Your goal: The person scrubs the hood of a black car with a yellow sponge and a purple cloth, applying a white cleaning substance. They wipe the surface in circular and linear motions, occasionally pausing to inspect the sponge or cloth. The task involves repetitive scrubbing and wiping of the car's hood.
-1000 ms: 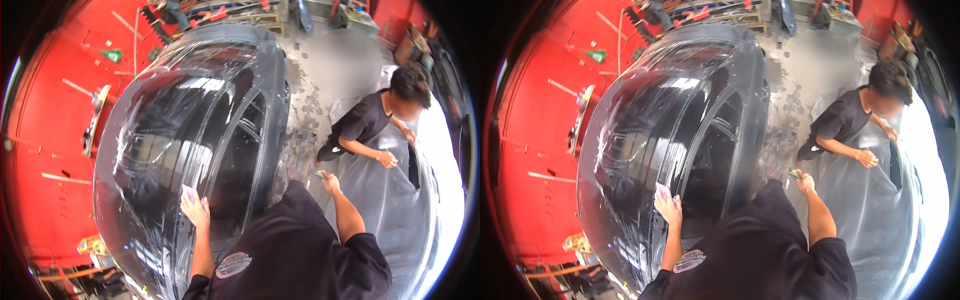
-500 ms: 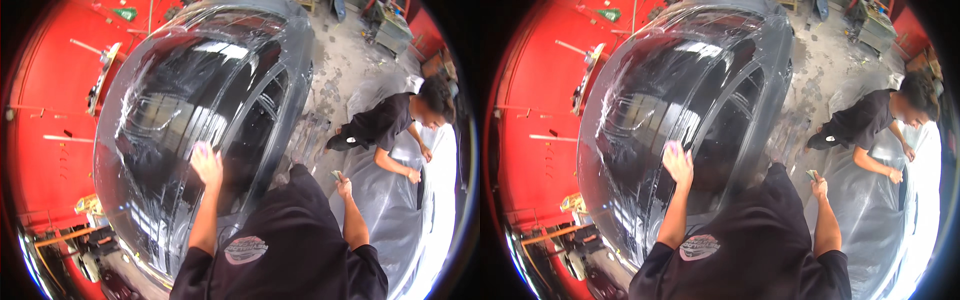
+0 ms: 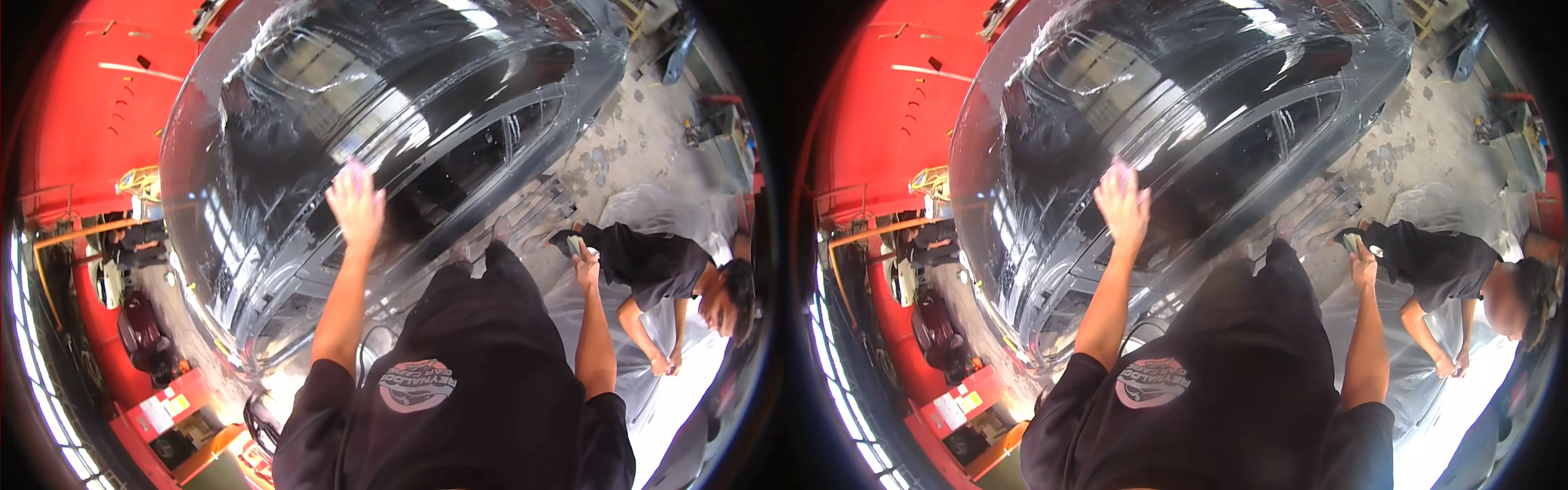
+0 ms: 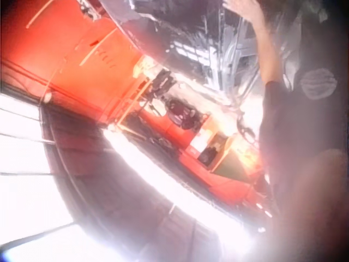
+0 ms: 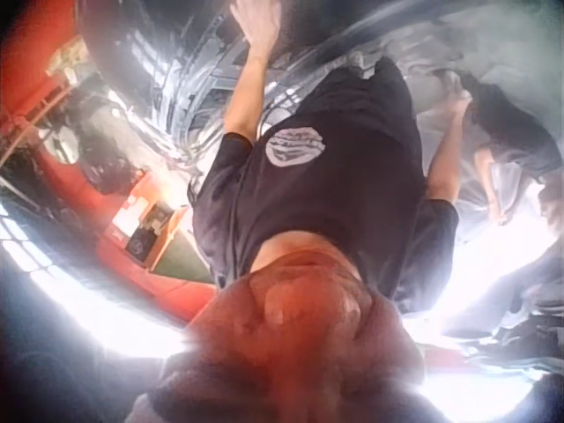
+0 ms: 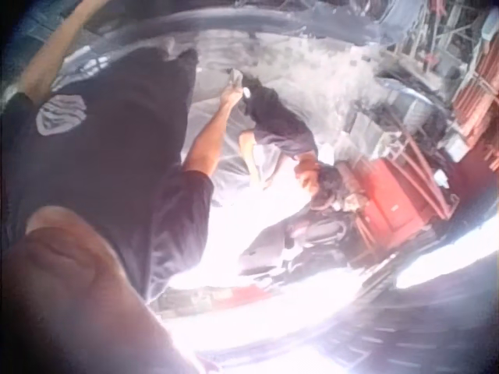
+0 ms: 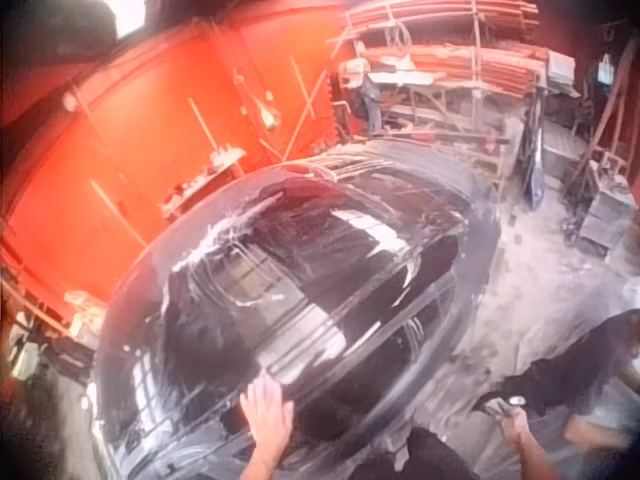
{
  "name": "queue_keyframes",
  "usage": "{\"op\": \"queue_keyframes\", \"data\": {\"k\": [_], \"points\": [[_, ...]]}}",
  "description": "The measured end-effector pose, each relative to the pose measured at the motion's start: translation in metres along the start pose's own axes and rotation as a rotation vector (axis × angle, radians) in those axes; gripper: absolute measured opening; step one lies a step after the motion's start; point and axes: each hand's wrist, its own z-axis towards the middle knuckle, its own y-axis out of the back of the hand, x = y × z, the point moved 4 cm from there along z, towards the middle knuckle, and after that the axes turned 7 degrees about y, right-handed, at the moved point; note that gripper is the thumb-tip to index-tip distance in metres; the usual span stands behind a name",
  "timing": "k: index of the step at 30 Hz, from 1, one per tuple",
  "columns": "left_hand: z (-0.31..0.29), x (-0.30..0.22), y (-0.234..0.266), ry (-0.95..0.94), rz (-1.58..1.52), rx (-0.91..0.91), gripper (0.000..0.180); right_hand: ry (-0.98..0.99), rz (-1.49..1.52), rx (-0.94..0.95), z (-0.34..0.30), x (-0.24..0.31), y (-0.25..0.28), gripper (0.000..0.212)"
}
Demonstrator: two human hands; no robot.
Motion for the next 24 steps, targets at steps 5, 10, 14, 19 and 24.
{"op": "queue_keyframes", "data": {"k": [5, 10, 14, 19, 24], "points": [[-0.091, 0.11, 0.02, 0.257, -0.011, -0.043, 0.073, 0.027, 0.043, 0.04, 0.019, 0.017, 0.011, 0.063], [-0.088, 0.142, 0.035, 0.32, -0.13, -0.143, 0.048, 0.034, -0.056, 0.068, 0.014, 0.023, 0.008, 0.063], [-0.057, 0.15, 0.035, 0.447, -0.262, -0.357, 0.027, -0.008, -0.024, -0.024, 0.001, -0.021, 0.022, 0.06], [0.007, 0.174, 0.027, 0.602, -0.289, -0.38, 0.044, -0.044, 0.004, -0.109, -0.029, -0.068, 0.047, 0.062], [0.096, 0.113, -0.009, 0.385, 0.038, -0.257, 0.043, -0.153, 0.075, -0.121, -0.062, -0.084, 0.042, 0.061]]}}
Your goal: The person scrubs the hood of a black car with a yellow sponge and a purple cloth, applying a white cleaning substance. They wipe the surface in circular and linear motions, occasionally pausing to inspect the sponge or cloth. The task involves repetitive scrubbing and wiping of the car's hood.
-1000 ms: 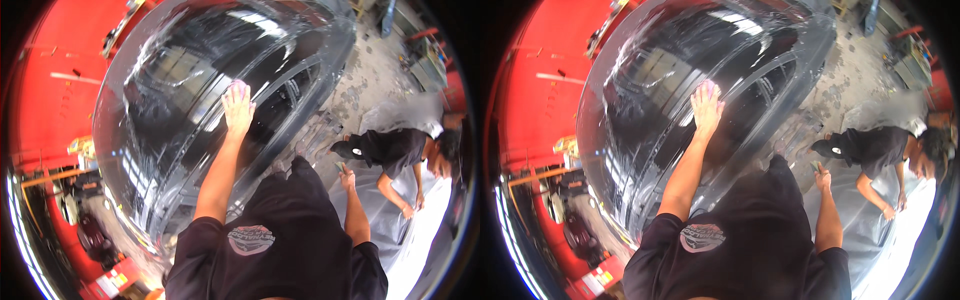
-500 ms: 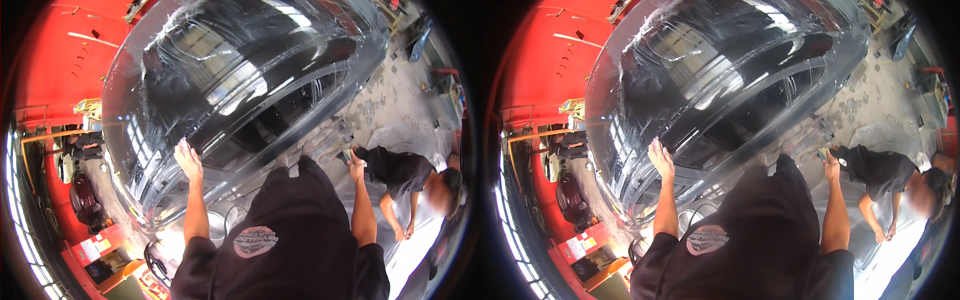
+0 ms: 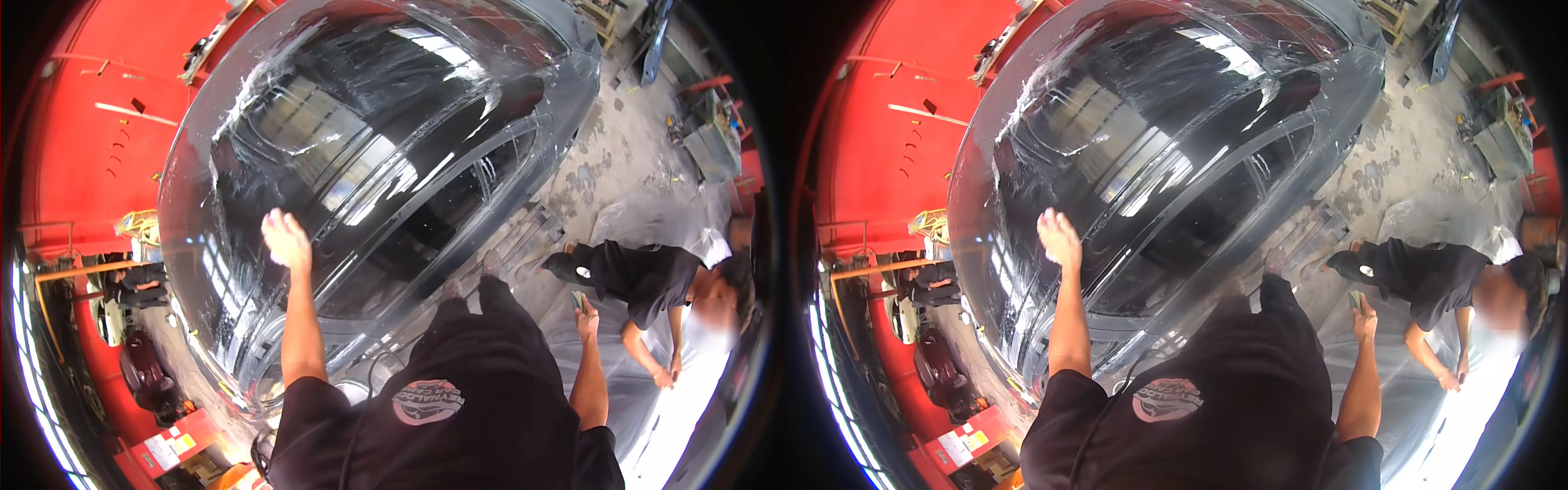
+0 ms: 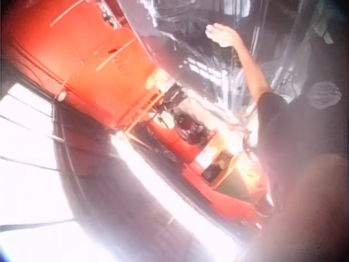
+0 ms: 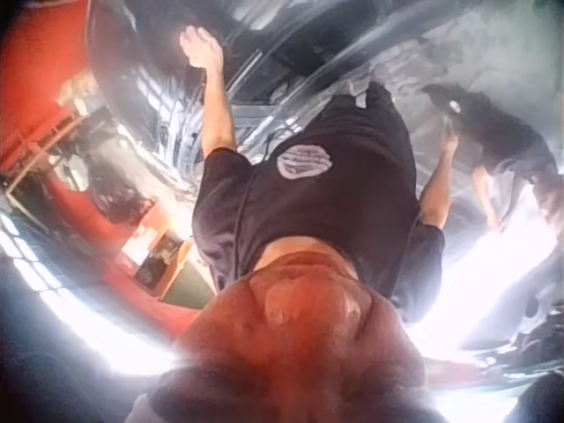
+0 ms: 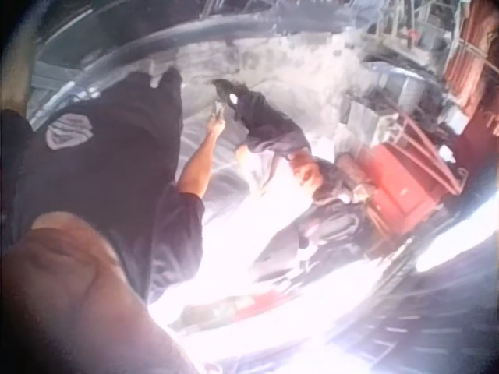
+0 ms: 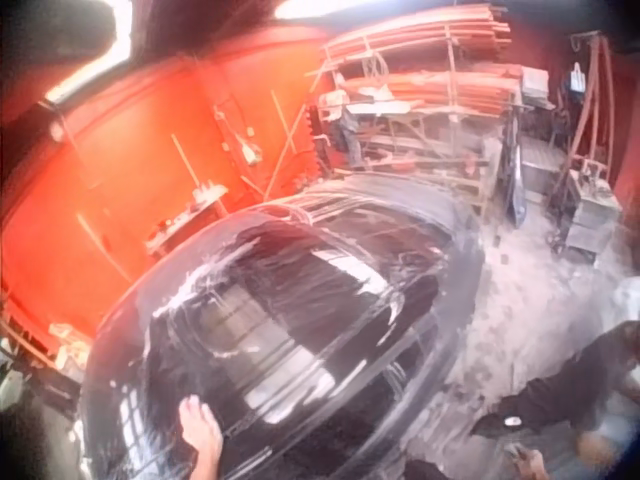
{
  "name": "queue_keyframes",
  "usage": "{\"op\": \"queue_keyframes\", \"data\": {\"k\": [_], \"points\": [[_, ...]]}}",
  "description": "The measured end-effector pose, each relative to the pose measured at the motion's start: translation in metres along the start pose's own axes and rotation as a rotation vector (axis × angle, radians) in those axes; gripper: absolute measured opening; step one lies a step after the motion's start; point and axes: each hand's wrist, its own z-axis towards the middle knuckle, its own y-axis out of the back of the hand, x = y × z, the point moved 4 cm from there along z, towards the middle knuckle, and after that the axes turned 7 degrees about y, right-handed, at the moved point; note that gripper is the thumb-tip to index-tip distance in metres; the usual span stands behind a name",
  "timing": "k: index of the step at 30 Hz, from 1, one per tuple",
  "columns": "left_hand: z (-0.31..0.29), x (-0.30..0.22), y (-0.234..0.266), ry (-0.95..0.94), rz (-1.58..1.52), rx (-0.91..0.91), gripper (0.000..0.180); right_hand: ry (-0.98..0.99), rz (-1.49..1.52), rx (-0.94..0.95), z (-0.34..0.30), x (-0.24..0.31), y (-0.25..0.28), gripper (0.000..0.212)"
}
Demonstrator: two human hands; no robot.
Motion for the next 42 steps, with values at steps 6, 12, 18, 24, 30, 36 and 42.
{"op": "queue_keyframes", "data": {"k": [6, 12, 18, 24, 30, 36, 42], "points": [[0.019, -0.183, -0.046, -0.27, -0.079, 0.159, 0.045, -0.131, 0.121, -0.028, -0.032, -0.018, -0.018, 0.06], [0.024, -0.333, -0.089, -0.547, -0.083, 0.231, 0.051, -0.101, 0.084, 0.012, -0.026, -0.011, -0.015, 0.059], [0.013, -0.434, -0.102, -0.671, -0.279, 0.374, 0.049, -0.076, 0.089, 0.072, -0.017, -0.003, -0.008, 0.061], [0.014, -0.297, -0.056, -0.509, -0.253, 0.194, 0.048, -0.092, 0.09, 0.109, 0.038, -0.053, 0.003, 0.061], [-0.005, -0.12, -0.008, -0.202, -0.179, 0.1, 0.041, 0.103, 0.168, 0.078, 0.073, -0.01, -0.024, 0.059], [-0.004, -0.224, -0.035, -0.346, -0.133, 0.155, 0.044, -0.012, 0.156, 0.137, 0.045, -0.007, -0.037, 0.059], [0.019, -0.426, -0.113, -0.547, -0.077, 0.28, 0.05, -0.169, 0.137, 0.1, 0.002, -0.023, -0.007, 0.06]]}}
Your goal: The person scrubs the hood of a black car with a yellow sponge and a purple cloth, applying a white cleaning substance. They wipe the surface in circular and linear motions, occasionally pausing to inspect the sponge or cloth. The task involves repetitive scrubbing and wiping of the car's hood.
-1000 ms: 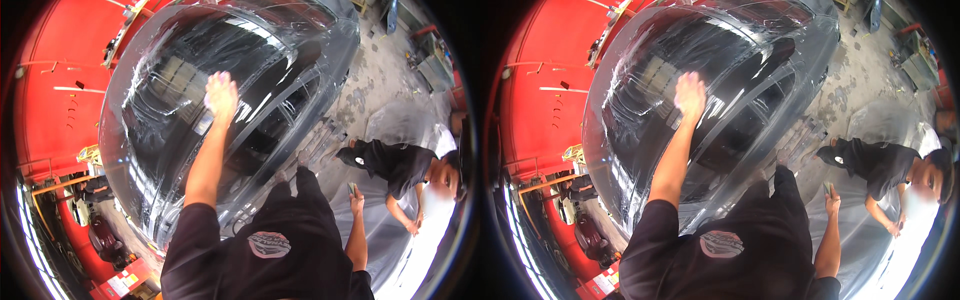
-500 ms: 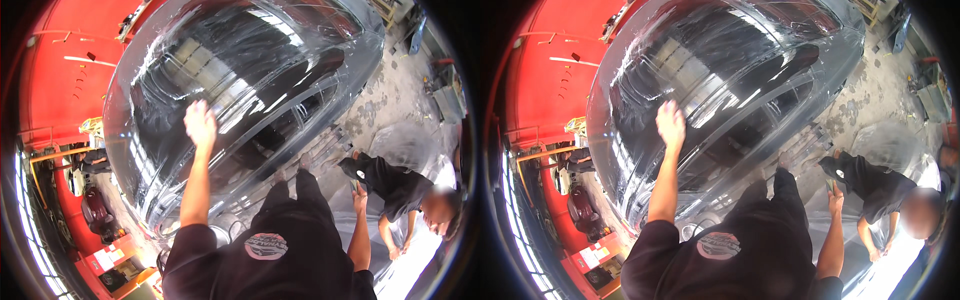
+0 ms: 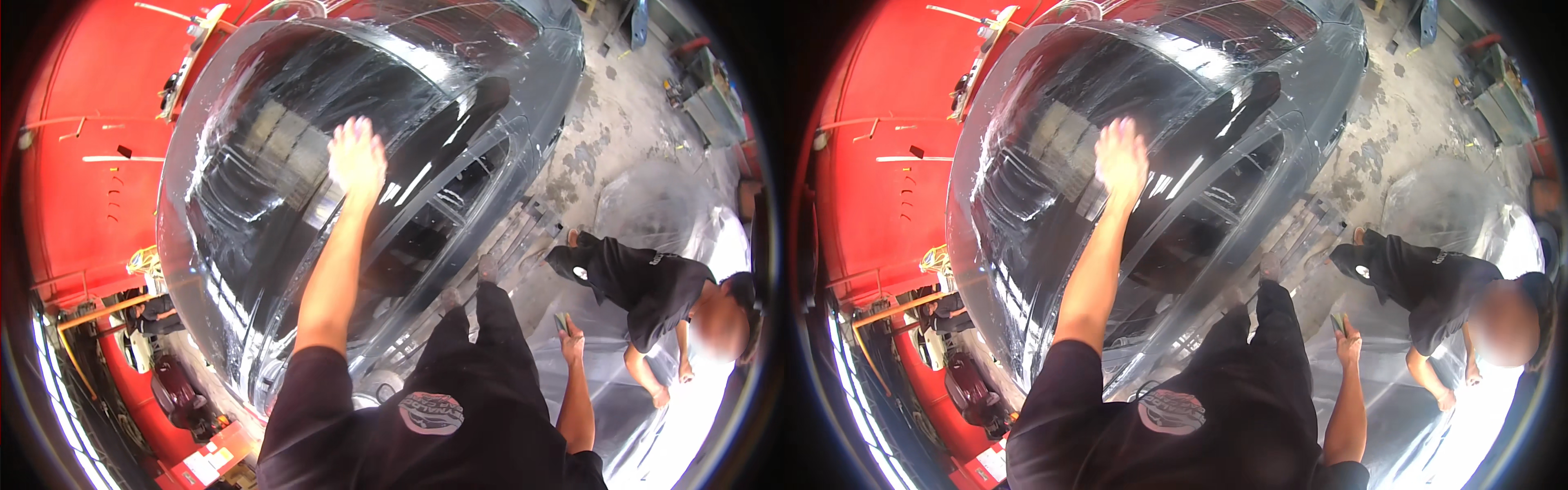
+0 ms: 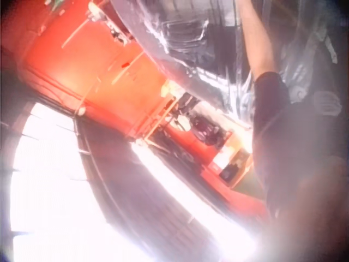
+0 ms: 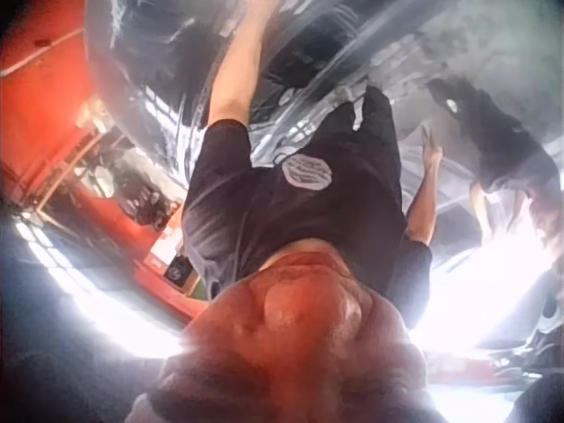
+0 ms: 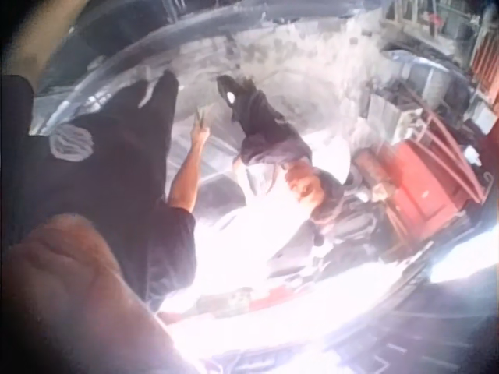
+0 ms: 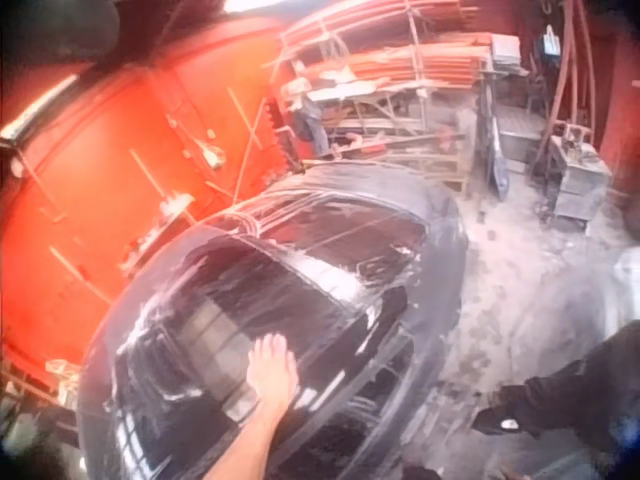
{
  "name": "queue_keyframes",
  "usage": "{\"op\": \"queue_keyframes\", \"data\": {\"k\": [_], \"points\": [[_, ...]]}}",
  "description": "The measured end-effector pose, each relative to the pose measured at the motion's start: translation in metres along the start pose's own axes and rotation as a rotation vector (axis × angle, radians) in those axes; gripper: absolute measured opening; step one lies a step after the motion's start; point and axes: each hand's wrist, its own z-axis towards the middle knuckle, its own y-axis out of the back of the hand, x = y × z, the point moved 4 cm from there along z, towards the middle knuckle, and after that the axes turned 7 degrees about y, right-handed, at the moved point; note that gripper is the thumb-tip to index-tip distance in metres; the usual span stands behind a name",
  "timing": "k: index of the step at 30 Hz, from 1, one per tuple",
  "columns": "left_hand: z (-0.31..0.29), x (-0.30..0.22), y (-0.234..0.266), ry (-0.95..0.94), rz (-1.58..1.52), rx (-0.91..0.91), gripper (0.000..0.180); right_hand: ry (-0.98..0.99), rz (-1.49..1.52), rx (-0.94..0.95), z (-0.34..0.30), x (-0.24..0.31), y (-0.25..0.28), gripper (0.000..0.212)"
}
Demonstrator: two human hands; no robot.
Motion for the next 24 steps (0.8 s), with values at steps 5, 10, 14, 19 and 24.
{"op": "queue_keyframes", "data": {"k": [5, 10, 14, 19, 24], "points": [[0.087, -0.132, -0.021, -0.168, 0.032, 0.411, 0.059, -0.083, 0.121, -0.033, -0.031, -0.029, 0.024, 0.062], [0.09, -0.132, -0.066, -0.156, -0.222, 0.2, 0.057, -0.17, -0.023, 0.049, -0.038, -0.006, 0.043, 0.061], [0.035, -0.068, -0.045, -0.059, -0.258, -0.021, 0.052, -0.032, -0.073, 0.031, -0.025, -0.038, 0.038, 0.062], [-0.055, 0.042, 0.03, 0.138, -0.136, -0.014, 0.053, 0.119, -0.07, 0.106, 0.025, 0.011, 0.025, 0.063], [-0.166, 0.163, 0.075, 0.329, -0.053, -0.043, 0.053, 0.328, -0.165, 0.13, 0.064, 0.098, 0.005, 0.06]]}}
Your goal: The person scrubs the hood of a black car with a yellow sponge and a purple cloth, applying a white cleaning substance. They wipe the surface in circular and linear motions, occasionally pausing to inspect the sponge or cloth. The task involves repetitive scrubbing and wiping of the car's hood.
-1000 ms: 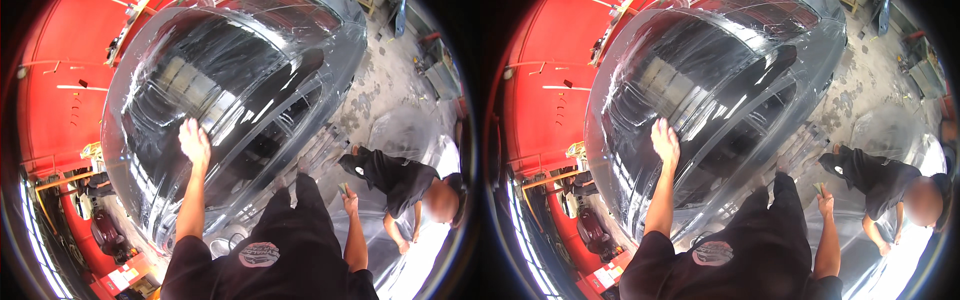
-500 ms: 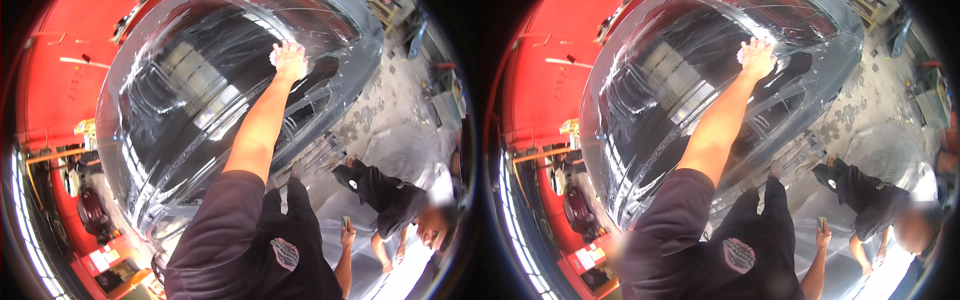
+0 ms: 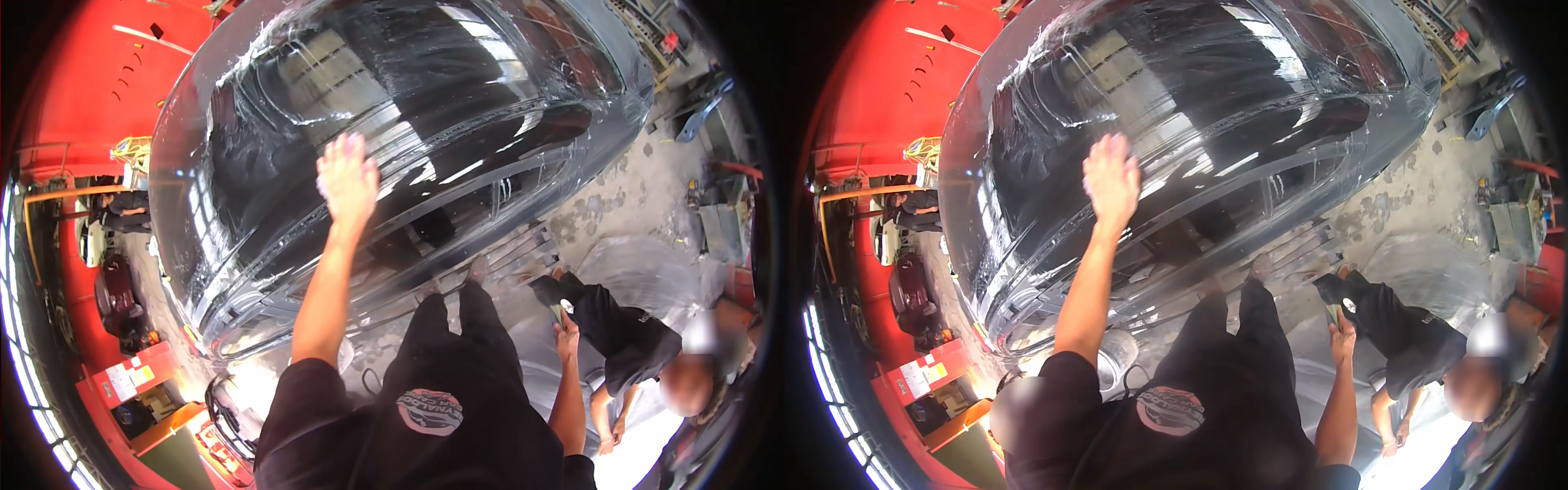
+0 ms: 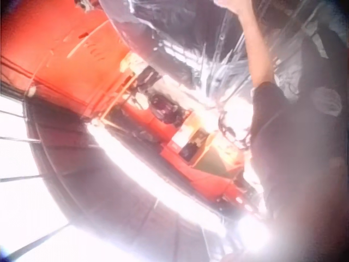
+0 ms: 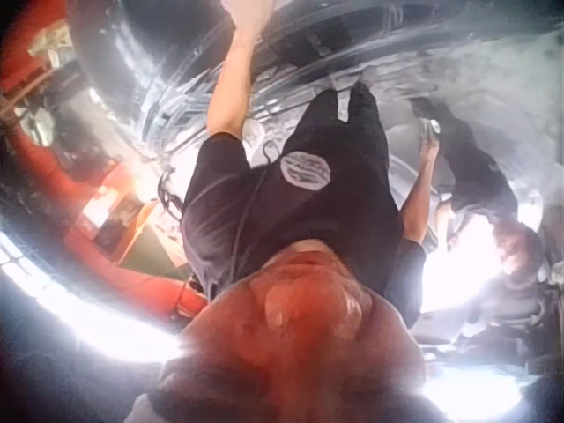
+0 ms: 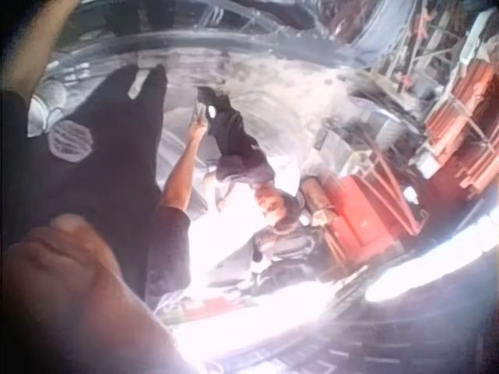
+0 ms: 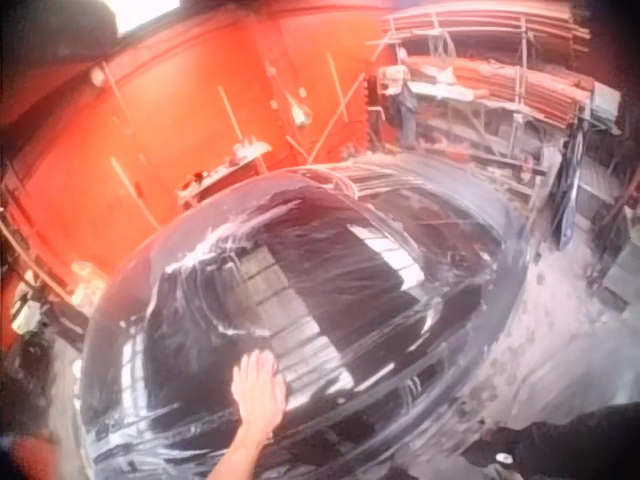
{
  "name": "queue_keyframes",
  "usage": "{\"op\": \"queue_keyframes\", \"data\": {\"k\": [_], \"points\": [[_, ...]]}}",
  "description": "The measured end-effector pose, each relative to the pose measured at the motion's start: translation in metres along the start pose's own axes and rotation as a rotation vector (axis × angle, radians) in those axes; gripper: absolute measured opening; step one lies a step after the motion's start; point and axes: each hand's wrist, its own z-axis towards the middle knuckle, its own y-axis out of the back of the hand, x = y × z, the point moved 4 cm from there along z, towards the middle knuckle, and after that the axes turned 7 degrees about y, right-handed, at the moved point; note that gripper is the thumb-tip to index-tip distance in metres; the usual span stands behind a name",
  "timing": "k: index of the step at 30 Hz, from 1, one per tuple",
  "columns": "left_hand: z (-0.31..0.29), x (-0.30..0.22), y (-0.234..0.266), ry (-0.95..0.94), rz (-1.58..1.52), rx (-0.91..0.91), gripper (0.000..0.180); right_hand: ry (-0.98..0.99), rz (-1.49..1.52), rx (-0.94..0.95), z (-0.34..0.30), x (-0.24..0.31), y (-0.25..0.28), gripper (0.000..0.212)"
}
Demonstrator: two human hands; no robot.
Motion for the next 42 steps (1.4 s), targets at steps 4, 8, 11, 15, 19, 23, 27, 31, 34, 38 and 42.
{"op": "queue_keyframes", "data": {"k": [4, 8, 11, 15, 19, 23, 27, 31, 34, 38, 42], "points": [[-0.047, 0.114, 0.037, 0.147, 0.031, -0.064, 0.052, -0.099, 0.034, 0.048, 0.016, 0.01, -0.019, 0.059], [-0.093, 0.228, 0.062, 0.29, 0.074, -0.081, 0.052, 0.041, -0.041, 0.066, 0.001, 0.021, -0.035, 0.063], [-0.119, 0.305, 0.073, 0.395, 0.104, -0.073, 0.055, 0.021, -0.029, 0.093, -0.018, 0.011, -0.046, 0.061], [-0.138, 0.342, 0.079, 0.452, 0.271, -0.133, 0.055, -0.016, -0.001, 0.073, -0.043, -0.024, -0.053, 0.062], [-0.131, 0.314, 0.072, 0.467, 0.232, -0.055, 0.052, -0.048, 0.051, -0.017, -0.056, -0.026, -0.048, 0.061], [-0.113, 0.262, 0.066, 0.299, 0.153, -0.137, 0.045, 0.209, 0.14, -0.145, -0.03, 0.092, -0.041, 0.057], [-0.084, 0.198, 0.057, 0.183, 0.054, -0.093, 0.043, 0.34, -0.032, -0.176, 0.032, 0.217, -0.047, 0.057], [-0.069, 0.171, 0.049, 0.218, 0.027, -0.055, 0.042, 0.582, -0.099, -0.222, 0.117, 0.345, -0.055, 0.054], [-0.073, 0.173, 0.05, 0.223, 0.045, -0.056, 0.041, 0.758, -0.192, -0.367, 0.193, 0.407, -0.05, 0.052], [-0.073, 0.177, 0.052, 0.216, 0.006, -0.071, 0.05, 0.832, -0.327, -0.522, 0.293, 0.441, -0.033, 0.054], [-0.073, 0.178, 0.044, 0.297, -0.203, -0.178, 0.061, 0.746, -0.375, -0.518, 0.353, 0.433, -0.036, 0.055]]}}
